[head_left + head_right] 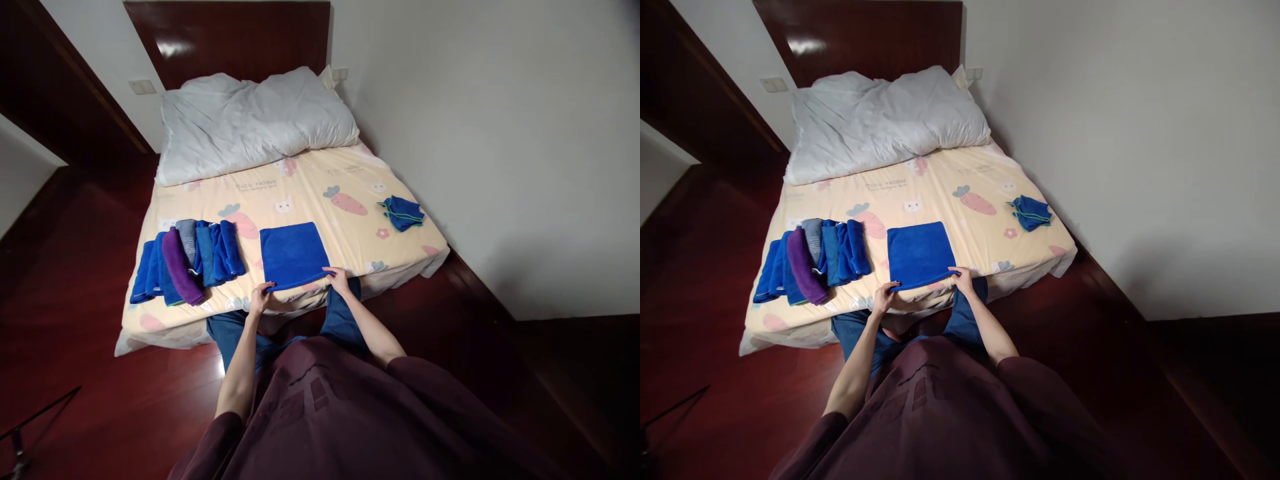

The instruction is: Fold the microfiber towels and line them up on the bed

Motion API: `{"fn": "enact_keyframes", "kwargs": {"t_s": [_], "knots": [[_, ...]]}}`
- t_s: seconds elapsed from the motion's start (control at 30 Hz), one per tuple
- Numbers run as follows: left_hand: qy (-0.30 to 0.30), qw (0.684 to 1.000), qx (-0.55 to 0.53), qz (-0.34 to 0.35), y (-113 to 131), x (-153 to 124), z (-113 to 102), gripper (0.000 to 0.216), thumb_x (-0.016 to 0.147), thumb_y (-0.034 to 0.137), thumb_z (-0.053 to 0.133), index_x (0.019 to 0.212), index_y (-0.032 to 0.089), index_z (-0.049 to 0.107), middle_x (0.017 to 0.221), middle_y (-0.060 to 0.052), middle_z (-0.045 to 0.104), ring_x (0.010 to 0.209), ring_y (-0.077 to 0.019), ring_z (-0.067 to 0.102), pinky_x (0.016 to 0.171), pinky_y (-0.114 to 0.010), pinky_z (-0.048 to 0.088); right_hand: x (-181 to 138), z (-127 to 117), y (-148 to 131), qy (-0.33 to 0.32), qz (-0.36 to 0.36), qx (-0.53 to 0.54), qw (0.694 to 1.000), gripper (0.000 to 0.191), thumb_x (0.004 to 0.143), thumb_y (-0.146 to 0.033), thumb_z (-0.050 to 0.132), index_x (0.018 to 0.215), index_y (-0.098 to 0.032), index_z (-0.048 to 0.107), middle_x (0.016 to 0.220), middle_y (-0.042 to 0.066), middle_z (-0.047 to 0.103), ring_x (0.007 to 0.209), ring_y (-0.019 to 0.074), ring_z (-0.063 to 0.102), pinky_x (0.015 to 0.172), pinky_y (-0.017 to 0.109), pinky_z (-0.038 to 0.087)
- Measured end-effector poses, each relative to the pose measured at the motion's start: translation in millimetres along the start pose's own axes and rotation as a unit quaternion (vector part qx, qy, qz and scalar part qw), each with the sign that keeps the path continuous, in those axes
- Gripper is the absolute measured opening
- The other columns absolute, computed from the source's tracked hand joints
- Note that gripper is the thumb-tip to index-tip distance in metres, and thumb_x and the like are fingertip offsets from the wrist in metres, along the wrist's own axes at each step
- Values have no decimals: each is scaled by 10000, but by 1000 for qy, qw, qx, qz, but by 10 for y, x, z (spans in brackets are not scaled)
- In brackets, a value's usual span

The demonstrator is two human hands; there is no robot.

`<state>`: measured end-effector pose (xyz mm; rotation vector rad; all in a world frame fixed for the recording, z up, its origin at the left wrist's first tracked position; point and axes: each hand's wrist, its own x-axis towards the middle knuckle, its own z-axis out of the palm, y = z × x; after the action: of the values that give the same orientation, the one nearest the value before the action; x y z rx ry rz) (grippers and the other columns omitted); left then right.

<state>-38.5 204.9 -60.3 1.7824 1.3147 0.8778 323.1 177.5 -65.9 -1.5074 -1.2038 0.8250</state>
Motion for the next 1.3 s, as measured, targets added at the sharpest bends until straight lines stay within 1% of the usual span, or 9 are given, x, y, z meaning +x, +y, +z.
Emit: {"fn": "enact_keyframes", "kwargs": {"t_s": [0.13, 0.4, 0.53, 0.6, 0.67, 0.8, 1.0, 1.17, 1.3], "knots": [[-11, 1000, 6, -18, -36, 68, 10, 376, 665, 113, 532, 953, 228, 744, 1123, -79, 764, 1193, -244, 678, 1129, -470, 486, -4, 4, 15, -2, -6, -18, 1000, 538, 592, -53, 494, 986, -234, 812, 1117, 22, 792, 1133, 222, 723, 1135, 417, 489], [14, 1000, -19, 1, -48, 13, -7, 344, 771, 185, 524, 1009, 215, 771, 1144, -94, 765, 1171, -249, 687, 1137, -470, 476, 17, -71, -17, -16, -6, -33, 999, 479, 626, -74, 502, 948, -235, 818, 1052, 30, 804, 1021, 232, 746, 1036, 416, 545], [42, 998, -19, -35, -90, -3, -23, 301, 854, 306, 558, 1061, 217, 757, 1164, -98, 759, 1143, -265, 692, 1086, -450, 505, 18, -100, 4, -17, -5, -9, 1000, 346, 665, -136, 577, 901, -236, 809, 1030, 43, 804, 1018, 247, 740, 1019, 419, 548], [61, 997, -15, -51, -98, 1, -28, 326, 889, 393, 562, 1094, 210, 738, 1167, -106, 756, 1124, -273, 695, 1055, -437, 517, 19, -108, 18, -9, 11, 9, 1000, 242, 682, -207, 656, 877, -225, 799, 1012, 65, 803, 984, 261, 742, 967, 414, 568], [71, 995, -6, -65, -82, 6, -26, 354, 910, 450, 546, 1093, 203, 722, 1132, -110, 759, 1093, -275, 698, 1028, -418, 521, 25, -102, 24, -1, 27, 23, 999, 213, 696, -295, 715, 878, -215, 792, 987, 83, 800, 923, 263, 743, 895, 398, 587], [75, 993, 20, -87, 9, 16, -7, 340, 946, 456, 500, 1052, 205, 702, 1046, -98, 758, 1025, -267, 698, 973, -380, 524, 65, -56, 0, 18, 54, 15, 998, 311, 726, -476, 764, 884, -208, 776, 851, 75, 782, 824, 261, 725, 770, 371, 596], [96, 990, 44, -93, 77, 49, 43, 300, 976, 416, 468, 1005, 202, 677, 958, -96, 738, 936, -263, 695, 892, -355, 522, 135, -18, -42, 30, 61, -38, 997, 474, 759, -671, 725, 760, -197, 709, 668, 57, 692, 768, 260, 689, 678, 328, 572], [109, 987, 66, -100, 62, 111, 87, 309, 999, 425, 440, 966, 213, 662, 899, -100, 721, 869, -265, 680, 839, -352, 507, 96, 5, -20, 46, 42, -46, 997, 491, 777, -694, 679, 685, -215, 626, 652, 40, 651, 753, 230, 674, 665, 295, 554], [110, 985, 87, -102, 68, 125, 104, 324, 1014, 421, 422, 962, 208, 661, 886, -104, 717, 870, -270, 682, 824, -345, 498, 66, -17, 29, 11, 39, -16, 999, 468, 705, -662, 754, 678, -218, 608, 673, 40, 674, 716, 220, 668, 650, 298, 561]]}}
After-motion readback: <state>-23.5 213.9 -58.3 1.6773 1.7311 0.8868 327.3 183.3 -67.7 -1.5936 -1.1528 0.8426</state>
